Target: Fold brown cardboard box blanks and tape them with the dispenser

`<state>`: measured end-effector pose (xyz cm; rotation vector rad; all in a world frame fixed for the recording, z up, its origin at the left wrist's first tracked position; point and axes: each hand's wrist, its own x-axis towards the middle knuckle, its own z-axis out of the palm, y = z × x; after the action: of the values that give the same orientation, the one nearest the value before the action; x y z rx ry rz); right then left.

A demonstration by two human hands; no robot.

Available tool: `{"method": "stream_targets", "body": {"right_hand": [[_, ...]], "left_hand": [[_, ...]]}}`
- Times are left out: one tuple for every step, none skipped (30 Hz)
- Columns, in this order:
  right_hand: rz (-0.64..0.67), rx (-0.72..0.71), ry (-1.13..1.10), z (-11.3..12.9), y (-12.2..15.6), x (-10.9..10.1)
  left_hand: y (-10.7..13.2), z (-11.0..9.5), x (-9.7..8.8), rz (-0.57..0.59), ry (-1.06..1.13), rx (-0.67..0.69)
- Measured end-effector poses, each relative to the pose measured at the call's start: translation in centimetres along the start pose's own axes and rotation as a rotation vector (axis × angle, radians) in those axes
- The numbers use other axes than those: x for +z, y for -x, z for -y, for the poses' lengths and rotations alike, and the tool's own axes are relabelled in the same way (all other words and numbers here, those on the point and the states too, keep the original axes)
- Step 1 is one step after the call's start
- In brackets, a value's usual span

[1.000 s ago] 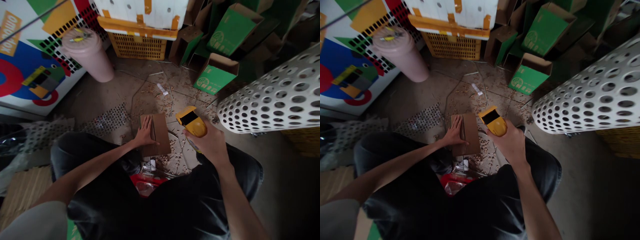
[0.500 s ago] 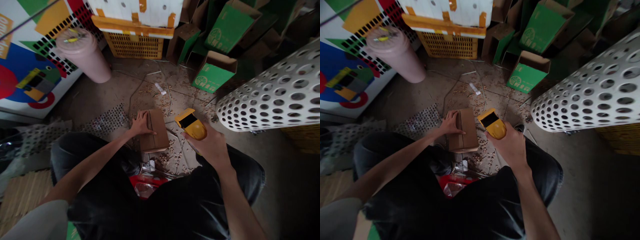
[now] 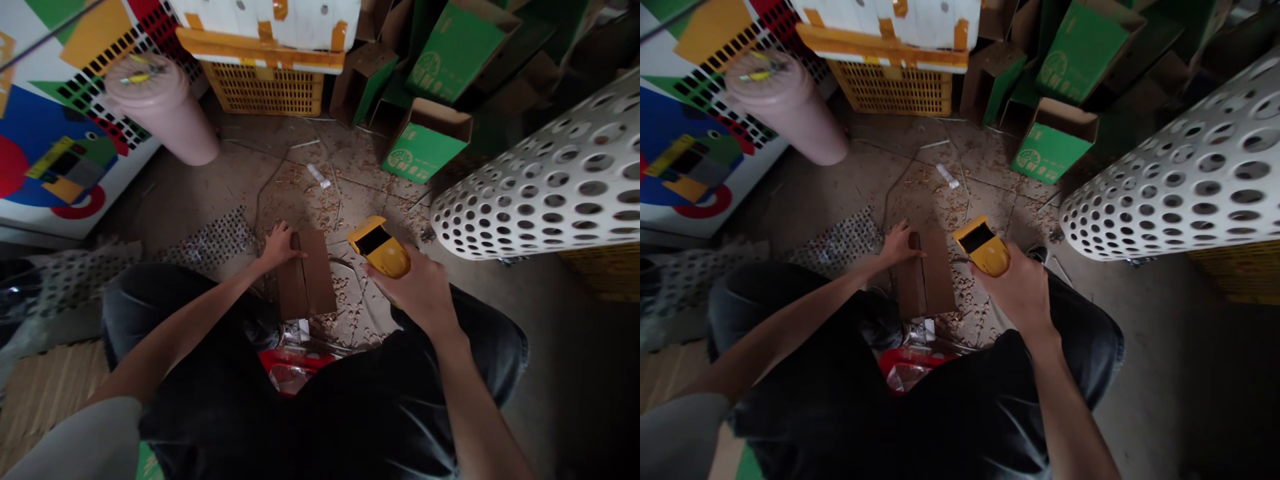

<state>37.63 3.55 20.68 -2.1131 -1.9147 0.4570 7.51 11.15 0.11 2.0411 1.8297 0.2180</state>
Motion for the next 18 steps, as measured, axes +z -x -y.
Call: {"method": "stream_targets", "body": {"right_hand": [[0.001, 0.001, 0.005, 0.0, 0.0, 0.1], [0.001, 0.000, 0.009, -0.1, -0.1, 0.1], [0.001, -0.003, 0.013, -0.1, -0.1, 0.2], [0.000, -0.007, 0.016, -0.2, -0.2, 0.3], [-0.003, -0.012, 0.020, -0.3, -0.2, 0.4], [-0.004, -0.017, 0.024, -0.3, -0.2, 0.4], [-0.003, -0.021, 0.029, -0.3, -0.3, 0.4], [0.000, -0.020, 0.035, -0.3, -0.3, 0.5], [0.006, -0.016, 0.042, -0.2, -0.3, 0.4], [0.012, -0.011, 0.048, -0.2, -0.3, 0.4], [0.017, -0.007, 0.052, -0.1, -0.3, 0.3], [0.022, -0.006, 0.054, 0.0, -0.3, 0.3], [0.025, -0.006, 0.053, 0.1, -0.3, 0.3], [0.027, -0.008, 0.052, 0.2, -0.3, 0.2], [0.027, -0.010, 0.050, 0.4, -0.3, 0.2], [0.031, -0.009, 0.049, 0.5, -0.3, 0.2], [0.037, -0.005, 0.048, 0.6, -0.3, 0.2], [0.042, 0.001, 0.049, 0.7, -0.4, 0.3]], "left_hand": [[-0.3, 0.3, 0.0, -0.023, 0.026, 0.002], [-0.5, 0.5, 0.0, -0.041, 0.063, 0.002], [-0.7, 0.8, 0.0, -0.057, 0.109, 0.001], [-0.8, 0.9, -0.1, -0.073, 0.160, -0.003], [-0.7, 0.9, -0.2, -0.089, 0.214, -0.006], [-0.6, 0.9, -0.3, -0.101, 0.267, -0.005], [-0.4, 0.7, -0.4, -0.107, 0.321, 0.002], [-0.1, 0.6, -0.6, -0.104, 0.375, 0.019], [0.3, 0.3, -0.8, -0.087, 0.431, 0.041], [0.8, 0.1, -1.0, -0.056, 0.490, 0.060], [1.4, -0.2, -1.1, -0.013, 0.551, 0.069], [2.0, -0.4, -1.3, 0.038, 0.613, 0.068], [2.6, -0.6, -1.4, 0.098, 0.672, 0.062], [3.2, -0.8, -1.4, 0.169, 0.723, 0.053], [3.7, -0.9, -1.4, 0.247, 0.764, 0.045], [4.2, -0.9, -1.4, 0.324, 0.789, 0.034], [4.7, -0.9, -1.4, 0.405, 0.784, 0.021], [5.0, -0.8, -1.3, 0.483, 0.749, -0.001]]}}
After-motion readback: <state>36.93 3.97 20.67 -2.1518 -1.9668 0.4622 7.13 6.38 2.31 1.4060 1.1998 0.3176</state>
